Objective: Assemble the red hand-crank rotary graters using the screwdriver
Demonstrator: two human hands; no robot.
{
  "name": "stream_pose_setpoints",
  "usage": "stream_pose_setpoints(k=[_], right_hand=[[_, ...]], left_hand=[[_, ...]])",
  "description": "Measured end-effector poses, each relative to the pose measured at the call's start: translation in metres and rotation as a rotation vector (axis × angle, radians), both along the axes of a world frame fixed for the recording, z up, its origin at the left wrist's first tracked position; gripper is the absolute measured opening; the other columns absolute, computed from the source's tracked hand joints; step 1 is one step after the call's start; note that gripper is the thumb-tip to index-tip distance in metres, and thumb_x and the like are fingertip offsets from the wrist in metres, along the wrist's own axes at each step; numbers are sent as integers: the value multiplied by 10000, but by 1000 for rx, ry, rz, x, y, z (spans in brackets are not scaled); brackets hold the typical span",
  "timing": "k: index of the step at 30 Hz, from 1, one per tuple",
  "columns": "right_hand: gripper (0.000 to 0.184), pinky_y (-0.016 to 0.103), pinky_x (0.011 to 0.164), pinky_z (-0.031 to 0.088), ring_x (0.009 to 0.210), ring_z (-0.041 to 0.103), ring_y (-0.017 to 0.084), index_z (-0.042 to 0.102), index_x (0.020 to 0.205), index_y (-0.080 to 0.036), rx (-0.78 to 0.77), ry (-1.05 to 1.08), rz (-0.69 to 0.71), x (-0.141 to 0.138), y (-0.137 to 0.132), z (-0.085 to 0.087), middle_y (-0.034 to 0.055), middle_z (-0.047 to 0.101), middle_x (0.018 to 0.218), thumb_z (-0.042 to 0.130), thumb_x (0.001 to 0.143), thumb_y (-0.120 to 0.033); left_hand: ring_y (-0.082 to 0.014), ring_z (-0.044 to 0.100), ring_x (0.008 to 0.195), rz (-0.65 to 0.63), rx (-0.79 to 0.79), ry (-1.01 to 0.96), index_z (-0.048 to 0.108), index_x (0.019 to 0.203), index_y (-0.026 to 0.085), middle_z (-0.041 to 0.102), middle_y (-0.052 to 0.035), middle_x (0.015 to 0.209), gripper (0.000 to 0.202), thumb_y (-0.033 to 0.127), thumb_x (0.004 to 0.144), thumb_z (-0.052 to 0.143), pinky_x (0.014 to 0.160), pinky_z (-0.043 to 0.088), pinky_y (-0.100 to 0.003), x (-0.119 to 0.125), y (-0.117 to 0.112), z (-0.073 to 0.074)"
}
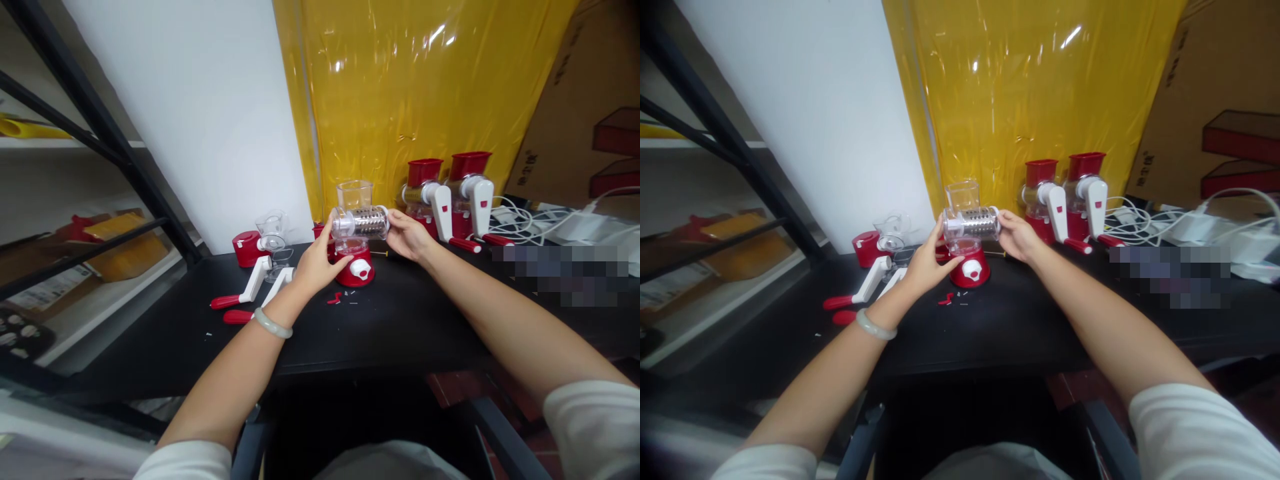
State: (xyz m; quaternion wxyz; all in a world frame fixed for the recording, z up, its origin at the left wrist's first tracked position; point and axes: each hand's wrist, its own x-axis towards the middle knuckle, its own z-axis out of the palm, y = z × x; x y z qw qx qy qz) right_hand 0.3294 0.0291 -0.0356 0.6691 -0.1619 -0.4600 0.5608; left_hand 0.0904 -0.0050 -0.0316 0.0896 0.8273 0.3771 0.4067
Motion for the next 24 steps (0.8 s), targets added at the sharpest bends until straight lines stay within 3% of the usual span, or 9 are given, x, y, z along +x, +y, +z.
stream_pose_setpoints(k=[11, 19, 24], right_hand=[[159, 270, 699, 521, 673, 569, 116, 592, 687, -194, -31, -52, -1, 7, -2, 3, 6, 623, 736, 637, 821, -122], [84, 313, 845, 507, 794, 623, 142, 671, 761, -193, -67, -223, 73, 12, -7, 6, 21, 684, 826, 739, 713, -177], [153, 353, 879, 496, 843, 638, 174, 718, 814, -178, -57, -238, 64, 9, -11, 8, 60, 712, 879, 767, 686, -245]], left_hand=[[-339, 609, 1147, -10, 31, 45, 63, 1544, 325, 563, -118, 1364, 997, 349, 791, 716, 912, 539, -499, 0, -2, 0], [-346, 630, 1097, 32, -4, 72, 14, 1551, 270, 595, -157, 1309, 1045, 433, 791, 711, 876, 539, -477, 0, -2, 1], [-355, 611, 1136, 43, 17, 59, 23, 1550, 255, 551, -166, 1368, 1043, 421, 789, 717, 894, 534, -467, 0, -2, 1]])
